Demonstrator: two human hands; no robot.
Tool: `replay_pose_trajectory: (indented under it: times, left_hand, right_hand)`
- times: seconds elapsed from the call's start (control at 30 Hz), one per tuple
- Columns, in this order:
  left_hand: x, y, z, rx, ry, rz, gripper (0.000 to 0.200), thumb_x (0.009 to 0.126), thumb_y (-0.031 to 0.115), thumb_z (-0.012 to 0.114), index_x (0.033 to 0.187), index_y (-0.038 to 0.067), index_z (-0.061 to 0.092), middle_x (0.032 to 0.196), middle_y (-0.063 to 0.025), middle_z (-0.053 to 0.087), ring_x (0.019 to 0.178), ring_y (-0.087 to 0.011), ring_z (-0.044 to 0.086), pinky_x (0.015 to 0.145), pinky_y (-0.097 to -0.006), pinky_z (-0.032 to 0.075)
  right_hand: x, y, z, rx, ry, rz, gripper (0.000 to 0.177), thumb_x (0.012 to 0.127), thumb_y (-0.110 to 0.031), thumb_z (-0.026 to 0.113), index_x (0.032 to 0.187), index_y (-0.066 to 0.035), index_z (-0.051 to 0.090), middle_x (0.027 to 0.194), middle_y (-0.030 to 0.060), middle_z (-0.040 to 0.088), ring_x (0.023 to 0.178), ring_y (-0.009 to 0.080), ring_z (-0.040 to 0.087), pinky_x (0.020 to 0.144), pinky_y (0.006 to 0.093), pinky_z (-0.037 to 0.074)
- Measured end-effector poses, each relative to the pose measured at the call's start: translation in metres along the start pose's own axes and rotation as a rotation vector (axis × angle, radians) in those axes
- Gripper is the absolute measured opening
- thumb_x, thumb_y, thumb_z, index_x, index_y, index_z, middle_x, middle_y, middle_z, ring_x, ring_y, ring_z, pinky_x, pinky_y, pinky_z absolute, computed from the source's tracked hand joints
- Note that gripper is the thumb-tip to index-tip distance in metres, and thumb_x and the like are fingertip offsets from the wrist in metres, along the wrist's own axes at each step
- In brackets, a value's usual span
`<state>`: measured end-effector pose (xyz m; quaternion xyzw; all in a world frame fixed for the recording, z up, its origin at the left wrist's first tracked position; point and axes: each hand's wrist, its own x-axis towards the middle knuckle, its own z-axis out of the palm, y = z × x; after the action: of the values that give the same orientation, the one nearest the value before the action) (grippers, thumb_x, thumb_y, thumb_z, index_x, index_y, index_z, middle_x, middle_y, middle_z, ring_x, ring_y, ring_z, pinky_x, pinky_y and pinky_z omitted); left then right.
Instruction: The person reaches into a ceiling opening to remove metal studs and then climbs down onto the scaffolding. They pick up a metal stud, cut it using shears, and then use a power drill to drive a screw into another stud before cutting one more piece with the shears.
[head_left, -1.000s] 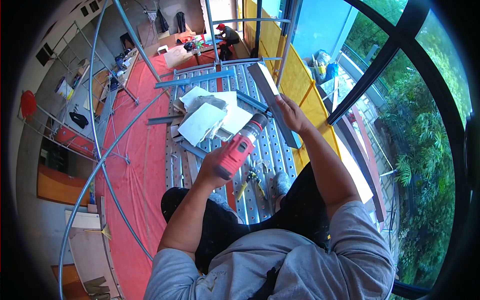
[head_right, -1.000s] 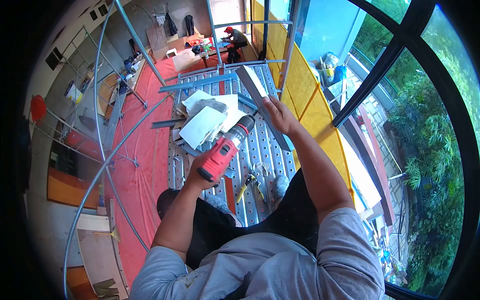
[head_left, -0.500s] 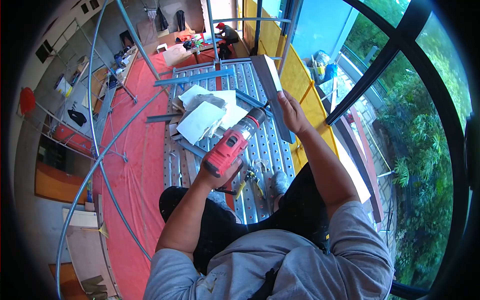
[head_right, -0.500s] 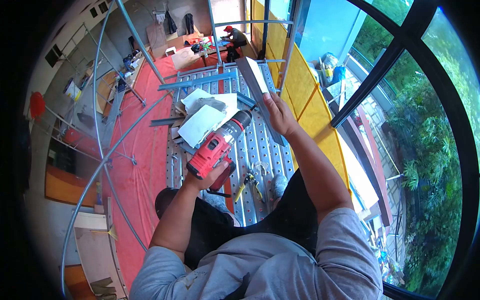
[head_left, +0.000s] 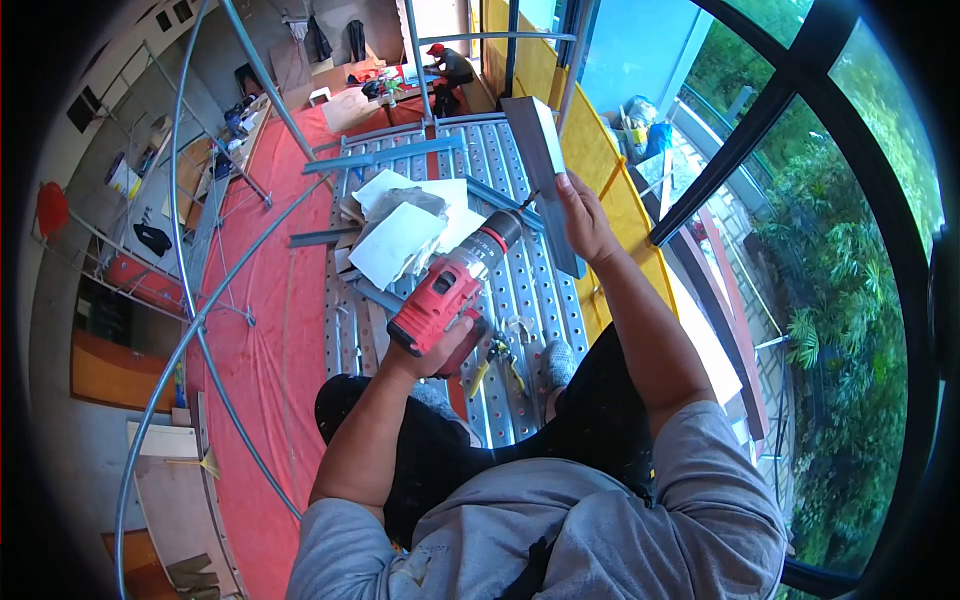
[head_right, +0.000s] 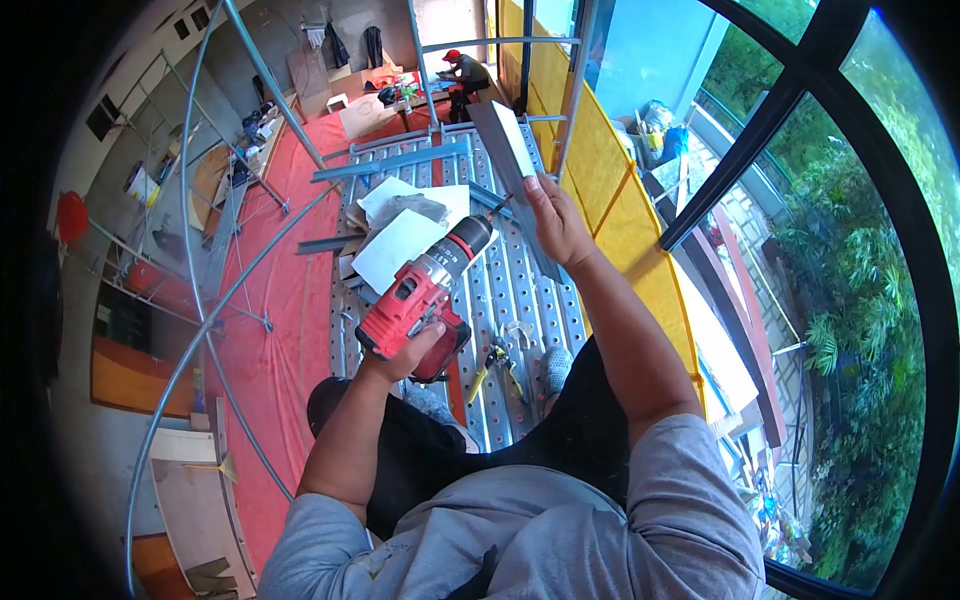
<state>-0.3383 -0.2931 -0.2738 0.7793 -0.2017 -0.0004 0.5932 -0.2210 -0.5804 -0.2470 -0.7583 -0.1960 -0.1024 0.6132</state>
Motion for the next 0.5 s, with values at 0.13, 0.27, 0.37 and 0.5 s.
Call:
replay_pose_trajectory:
  times: [0.13, 0.27, 0.37, 0.5]
  left_hand:
    - [-0.0005, 0.0049, -0.0006, -0.039, 0.007, -0.014, 0.029, 0.085, 0.007, 0.067, 0.113, 0.003, 0.060, 0.097, -0.0047, 0.064, 0.085, -0.0139, 0.061, 0.076, -0.0317, 0.050]
    - [-0.0005, 0.0007, -0.0036, -0.184, -0.024, -0.128, 0.029, 0.084, 0.006, 0.067, 0.113, 0.003, 0.060, 0.087, -0.0034, 0.063, 0.073, -0.0116, 0.060, 0.067, -0.0288, 0.049]
    - [-0.0014, -0.0022, -0.0067, -0.342, -0.039, -0.228, 0.031, 0.084, 0.006, 0.066, 0.114, 0.003, 0.061, 0.080, -0.0026, 0.063, 0.066, -0.0103, 0.059, 0.061, -0.0270, 0.047]
    - [-0.0001, 0.0046, -0.0092, -0.374, -0.014, -0.230, 0.034, 0.084, 0.008, 0.067, 0.117, 0.002, 0.061, 0.078, -0.0023, 0.062, 0.067, -0.0104, 0.059, 0.062, -0.0273, 0.048]
  right_hand:
    - [-0.0006, 0.0053, 0.0007, -0.046, 0.043, -0.037, 0.053, 0.106, -0.046, 0.036, 0.119, 0.002, 0.054, 0.106, 0.0094, 0.054, 0.102, 0.0190, 0.050, 0.094, 0.0312, 0.038]
    - [-0.0001, 0.0065, 0.0016, -0.035, 0.063, -0.041, 0.053, 0.106, -0.047, 0.035, 0.110, 0.002, 0.057, 0.095, 0.0109, 0.054, 0.093, 0.0212, 0.051, 0.089, 0.0319, 0.040]
    - [-0.0017, 0.0032, 0.0029, -0.043, 0.080, -0.052, 0.052, 0.106, -0.046, 0.036, 0.110, 0.002, 0.057, 0.097, 0.0101, 0.055, 0.095, 0.0201, 0.051, 0.089, 0.0323, 0.041]
    - [-0.0002, 0.0038, 0.0051, -0.022, 0.119, -0.018, 0.046, 0.103, -0.043, 0.048, 0.113, 0.001, 0.058, 0.098, 0.0068, 0.061, 0.093, 0.0151, 0.057, 0.085, 0.0303, 0.045]
